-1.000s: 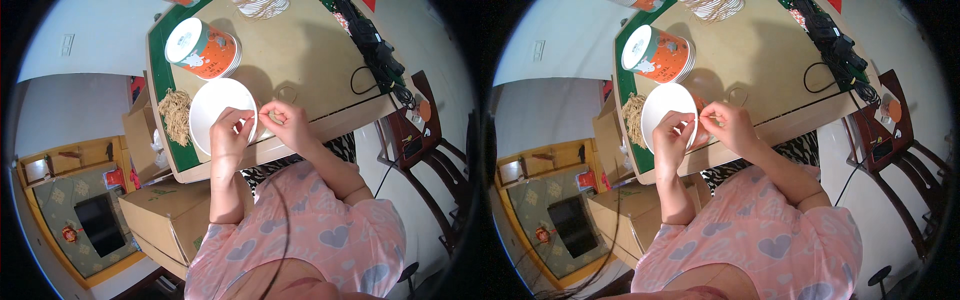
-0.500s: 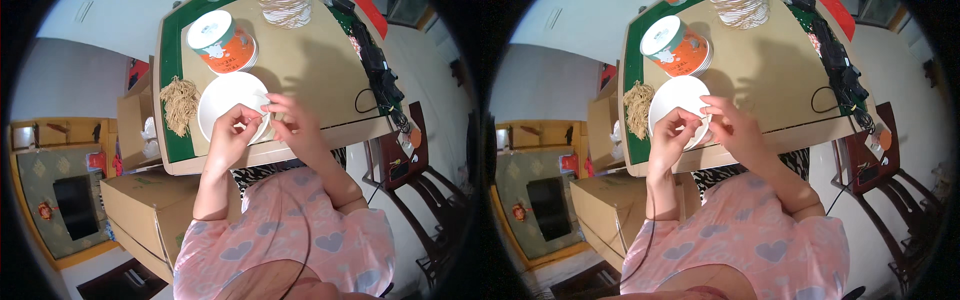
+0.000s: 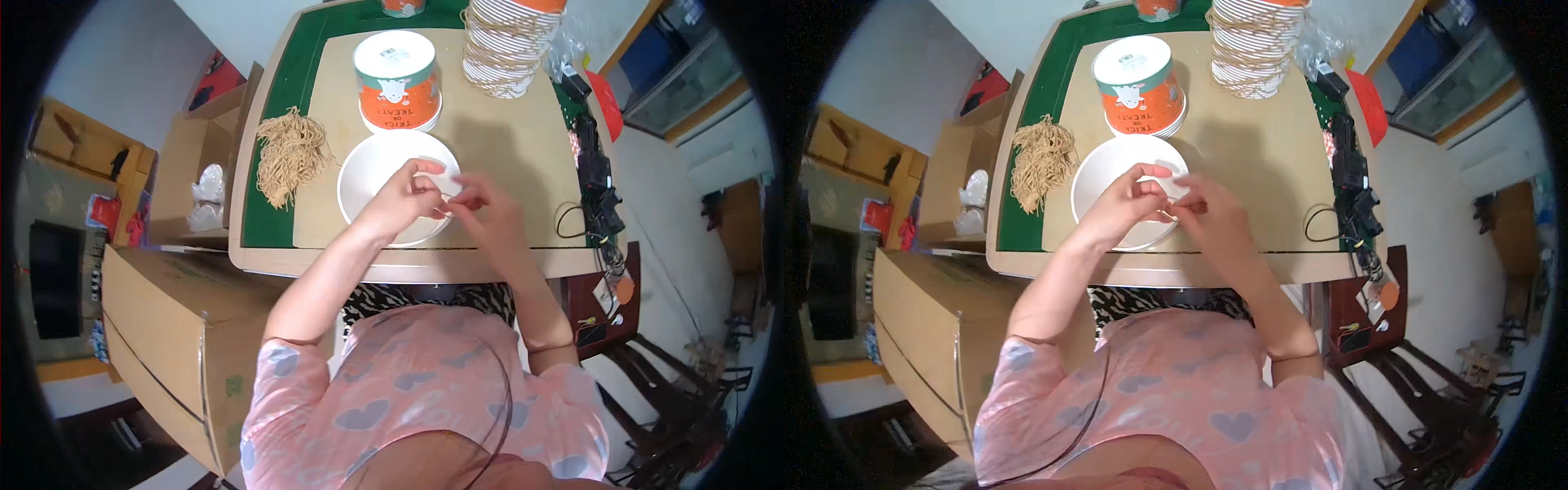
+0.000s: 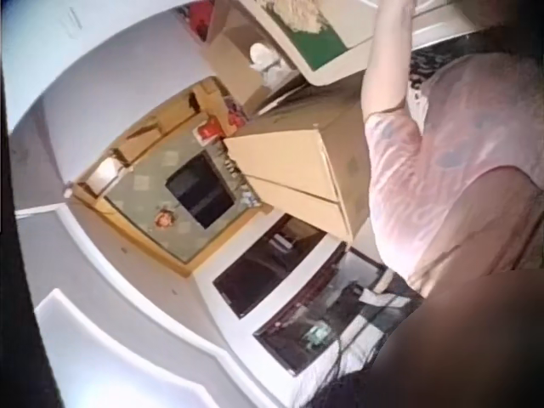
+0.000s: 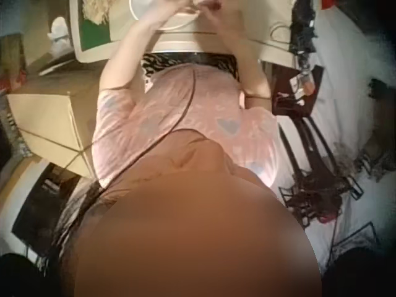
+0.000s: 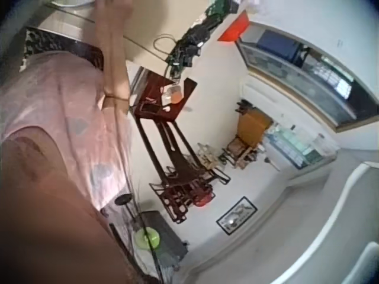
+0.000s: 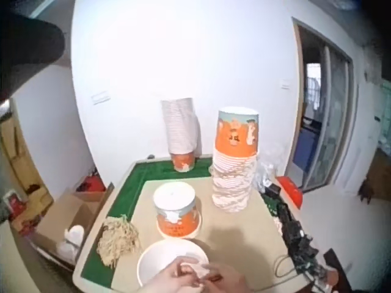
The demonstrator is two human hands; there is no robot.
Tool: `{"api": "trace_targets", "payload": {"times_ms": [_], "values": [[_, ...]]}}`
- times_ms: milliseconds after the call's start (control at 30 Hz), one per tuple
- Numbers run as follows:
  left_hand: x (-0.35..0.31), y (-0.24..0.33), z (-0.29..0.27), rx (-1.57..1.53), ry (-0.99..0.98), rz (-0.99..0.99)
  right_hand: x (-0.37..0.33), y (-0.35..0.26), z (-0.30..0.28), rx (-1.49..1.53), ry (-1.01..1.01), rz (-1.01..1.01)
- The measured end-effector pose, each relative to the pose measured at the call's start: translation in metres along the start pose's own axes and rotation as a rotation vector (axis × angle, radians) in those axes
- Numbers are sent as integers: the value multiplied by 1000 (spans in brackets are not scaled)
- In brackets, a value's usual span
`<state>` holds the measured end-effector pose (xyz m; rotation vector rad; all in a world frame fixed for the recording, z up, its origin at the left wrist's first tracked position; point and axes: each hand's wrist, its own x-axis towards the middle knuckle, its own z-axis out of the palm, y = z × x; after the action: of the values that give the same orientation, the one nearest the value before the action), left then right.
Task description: The recorder is applying rubber bands to paper bowls for packaging.
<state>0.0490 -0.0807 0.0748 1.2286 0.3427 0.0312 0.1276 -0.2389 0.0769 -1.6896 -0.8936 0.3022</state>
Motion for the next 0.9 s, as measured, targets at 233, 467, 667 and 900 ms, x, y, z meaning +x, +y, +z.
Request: {"api": "trace_targets", "payload": {"times_ms": [233, 467, 667, 900], "values": [[10, 7, -14, -236, -112, -313, 9, 8, -15, 12, -67, 30], [20, 9, -18, 159, -209, -520, -3, 6, -7, -28, -31, 78], [27, 10, -15, 186, -238, -568, -4, 4, 8, -250, -44, -206], [29, -4, -13, 235, -200, -407, -11, 7, 5, -191, -47, -125]]}}
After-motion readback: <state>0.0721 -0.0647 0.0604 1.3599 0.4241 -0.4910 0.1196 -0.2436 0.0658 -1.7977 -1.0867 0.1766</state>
